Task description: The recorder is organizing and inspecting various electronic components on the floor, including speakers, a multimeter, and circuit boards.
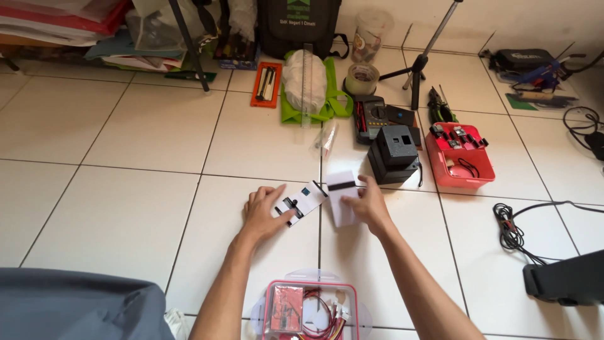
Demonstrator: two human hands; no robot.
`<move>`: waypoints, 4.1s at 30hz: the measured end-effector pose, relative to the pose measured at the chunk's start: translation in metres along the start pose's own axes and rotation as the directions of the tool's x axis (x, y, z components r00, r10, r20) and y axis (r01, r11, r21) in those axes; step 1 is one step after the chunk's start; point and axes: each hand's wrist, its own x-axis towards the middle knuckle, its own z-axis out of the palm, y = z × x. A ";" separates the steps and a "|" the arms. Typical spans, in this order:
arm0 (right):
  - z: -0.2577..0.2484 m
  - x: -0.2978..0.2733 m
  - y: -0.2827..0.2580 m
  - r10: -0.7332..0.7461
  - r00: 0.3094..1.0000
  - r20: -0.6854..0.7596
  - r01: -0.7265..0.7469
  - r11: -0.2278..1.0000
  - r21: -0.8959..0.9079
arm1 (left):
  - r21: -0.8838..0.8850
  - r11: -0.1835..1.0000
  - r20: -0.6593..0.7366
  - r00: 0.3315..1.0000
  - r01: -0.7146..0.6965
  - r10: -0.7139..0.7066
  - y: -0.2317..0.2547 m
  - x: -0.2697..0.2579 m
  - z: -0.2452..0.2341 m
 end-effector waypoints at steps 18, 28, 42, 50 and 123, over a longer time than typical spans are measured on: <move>0.047 -0.019 -0.009 0.021 0.986 0.166 0.021 0.968 -0.249 | -0.051 0.958 -0.050 0.957 0.283 -0.285 0.027 -0.018 -0.010; 0.016 -0.031 0.014 0.070 0.962 0.263 -0.092 0.993 0.073 | -0.187 0.897 0.026 0.914 0.401 -0.404 0.022 -0.022 -0.004; -0.083 -0.264 0.041 0.275 0.885 0.376 -0.326 0.942 0.076 | -0.449 0.789 0.246 0.907 0.420 -0.343 0.109 -0.214 -0.043; -0.060 -0.381 0.125 0.326 0.845 0.424 -0.382 0.923 0.051 | -0.304 0.798 0.339 0.842 0.520 -0.419 0.088 -0.330 -0.015; -0.067 -0.360 0.081 -0.238 0.971 0.018 0.233 0.929 -0.286 | -0.639 0.674 -0.187 0.775 0.371 -0.604 0.030 -0.316 0.002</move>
